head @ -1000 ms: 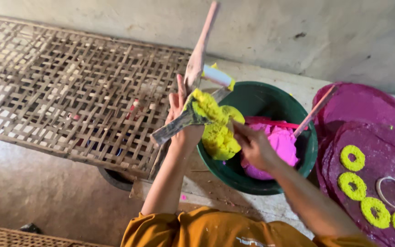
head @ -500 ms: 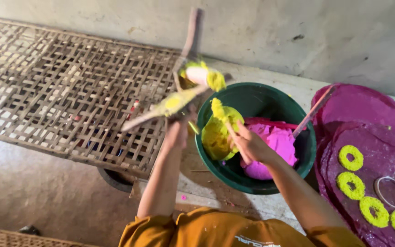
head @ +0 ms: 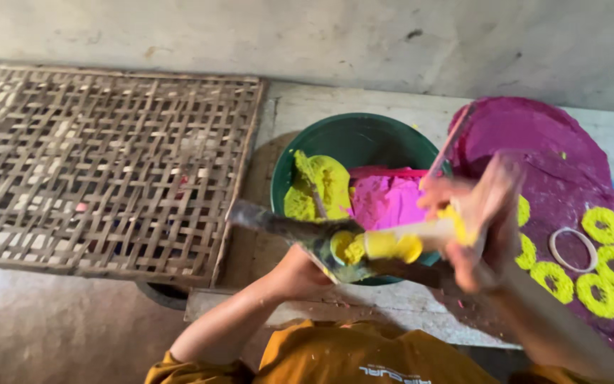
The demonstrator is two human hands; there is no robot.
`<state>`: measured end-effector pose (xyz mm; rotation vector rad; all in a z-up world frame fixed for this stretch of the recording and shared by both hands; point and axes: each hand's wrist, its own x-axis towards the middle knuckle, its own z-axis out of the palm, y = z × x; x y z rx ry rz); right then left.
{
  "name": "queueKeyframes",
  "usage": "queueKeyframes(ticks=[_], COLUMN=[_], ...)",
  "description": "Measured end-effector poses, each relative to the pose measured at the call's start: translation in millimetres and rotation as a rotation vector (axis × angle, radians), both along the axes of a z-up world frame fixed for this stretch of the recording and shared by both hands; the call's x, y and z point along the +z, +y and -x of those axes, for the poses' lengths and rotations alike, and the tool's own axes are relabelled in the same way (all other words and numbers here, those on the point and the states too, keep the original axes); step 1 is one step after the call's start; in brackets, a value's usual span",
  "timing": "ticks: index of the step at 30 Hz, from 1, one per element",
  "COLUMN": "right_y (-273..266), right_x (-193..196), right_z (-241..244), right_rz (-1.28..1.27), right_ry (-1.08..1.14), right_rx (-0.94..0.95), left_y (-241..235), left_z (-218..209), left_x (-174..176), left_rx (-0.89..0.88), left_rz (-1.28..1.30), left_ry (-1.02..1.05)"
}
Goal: The person applies dough using a handheld extruder tool to decorate round pink sheets. They use the tool to press out yellow and pink dough patterns, including circles and wavy lines, and periodically refill the extruder with colored dough from a bowl.
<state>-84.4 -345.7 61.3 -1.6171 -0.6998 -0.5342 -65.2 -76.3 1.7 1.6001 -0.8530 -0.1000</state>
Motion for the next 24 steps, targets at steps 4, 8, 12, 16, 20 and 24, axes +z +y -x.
queueKeyframes(ticks=[4,8,12,16,20,24], right_y=[-12,-15,-21,-53,-124,-232], right_x=[10,11,6,9,-6,-52], right_z=[48,67,79,90,103,127], right_rz=[0.365,0.470,0.410,0.471,0.205,-0.022], right_ry=[-0.165,-0.497,-0.392,-0.249,0.235,1.115], right_rx=[0.039,0.023,-0.018,-0.102,0.038,0.538], left_y=[-10,-37,-71,-113,-161,-238], left_z=[17,30,49,37,10,-4], left_x=[30,44,39,25,5,-10], left_rx=[0.004,-0.044,-0.113,-0.138,-0.249,-0.315], left_rz=[-0.388,-0.626,-0.590,-0.450,-0.385,-0.386], left_ry=[-0.081,-0.116,-0.057,-0.139,-0.092,-0.072])
